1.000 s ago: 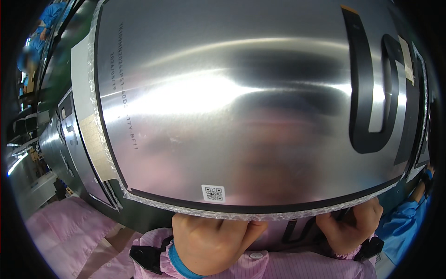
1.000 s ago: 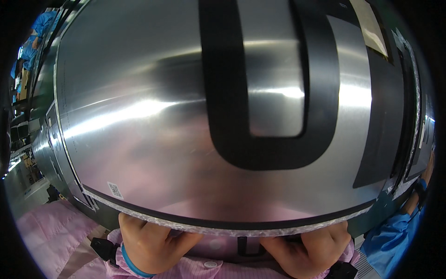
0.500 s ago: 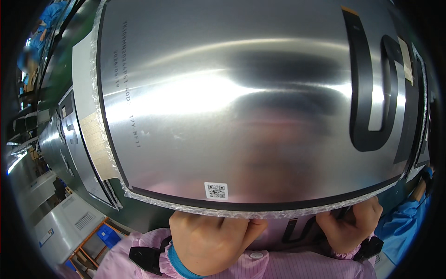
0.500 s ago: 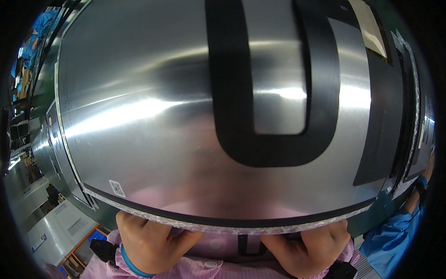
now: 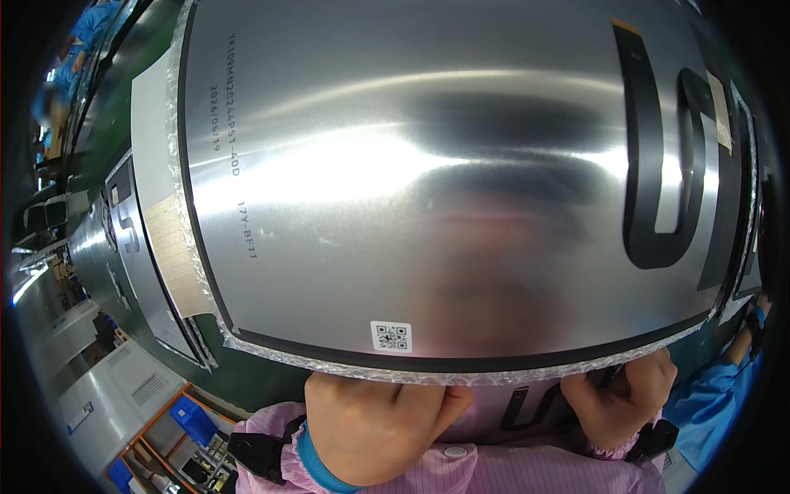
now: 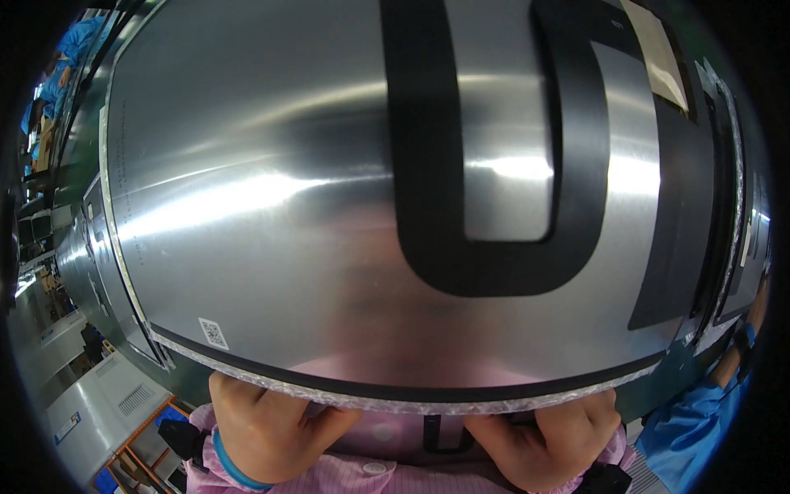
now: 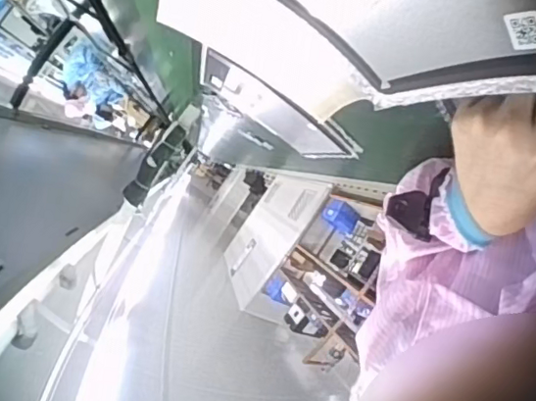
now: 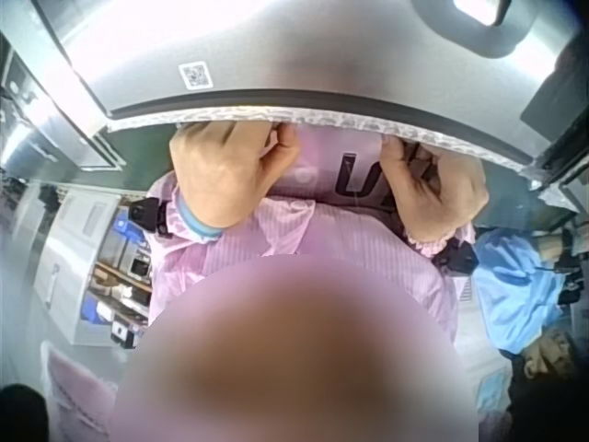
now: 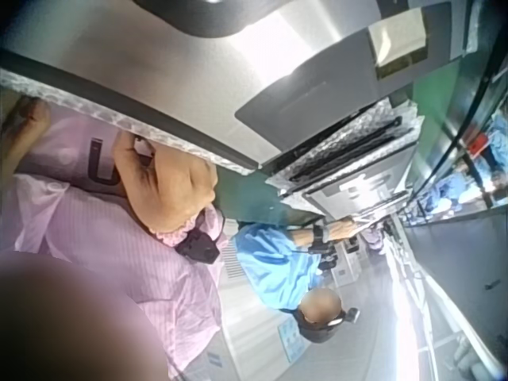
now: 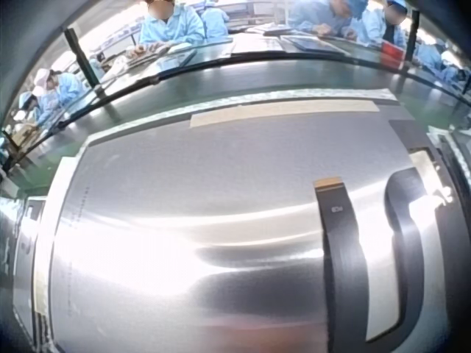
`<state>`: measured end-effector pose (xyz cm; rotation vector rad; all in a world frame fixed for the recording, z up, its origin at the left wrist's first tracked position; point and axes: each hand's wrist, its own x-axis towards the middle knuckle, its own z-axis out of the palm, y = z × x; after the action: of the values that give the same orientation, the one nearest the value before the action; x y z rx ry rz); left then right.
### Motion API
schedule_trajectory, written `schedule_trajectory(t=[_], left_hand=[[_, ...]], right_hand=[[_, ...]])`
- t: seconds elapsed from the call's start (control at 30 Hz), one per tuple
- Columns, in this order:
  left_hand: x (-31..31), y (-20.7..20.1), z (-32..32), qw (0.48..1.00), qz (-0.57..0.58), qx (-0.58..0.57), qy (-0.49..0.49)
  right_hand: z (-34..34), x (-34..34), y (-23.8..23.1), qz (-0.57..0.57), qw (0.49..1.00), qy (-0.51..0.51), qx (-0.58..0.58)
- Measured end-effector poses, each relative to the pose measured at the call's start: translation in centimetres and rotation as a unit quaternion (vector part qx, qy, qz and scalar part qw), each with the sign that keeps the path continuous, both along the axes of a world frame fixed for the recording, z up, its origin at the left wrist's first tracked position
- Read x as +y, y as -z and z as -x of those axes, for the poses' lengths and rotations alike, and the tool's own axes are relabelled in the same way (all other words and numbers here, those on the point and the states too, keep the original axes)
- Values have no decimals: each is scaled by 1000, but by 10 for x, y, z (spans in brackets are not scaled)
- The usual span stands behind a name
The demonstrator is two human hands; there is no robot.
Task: Manually applying a piece of protective film or component to a large electronic panel on a factory assembly line.
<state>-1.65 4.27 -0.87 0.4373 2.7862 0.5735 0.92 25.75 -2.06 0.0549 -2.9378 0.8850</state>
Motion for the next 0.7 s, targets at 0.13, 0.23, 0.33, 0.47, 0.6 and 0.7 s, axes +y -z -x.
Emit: schedule_trajectory(t=[0.13,0.23,0.33,0.47,0.6,0.7], left_hand=[[0,-3,-1,1000,-4,12,-5],[-1,-9,1,1000,3,0,-8],[-11,-2,-2,999,-39,-1,-29],[-21,6,-11,998,-26,49,-14],[-28,18,-27,963,-19,235,129],[-23,22,-29,961,15,237,142]], right_hand=[[0,2,0,0,1000,-16,11],[-1,2,0,-4,1000,-16,14],[-2,3,1,-8,1000,-6,17],[-4,1,-4,-34,999,3,-15],[0,-1,1,-27,999,-11,29],[1,-1,-1,-14,1000,-10,18]])
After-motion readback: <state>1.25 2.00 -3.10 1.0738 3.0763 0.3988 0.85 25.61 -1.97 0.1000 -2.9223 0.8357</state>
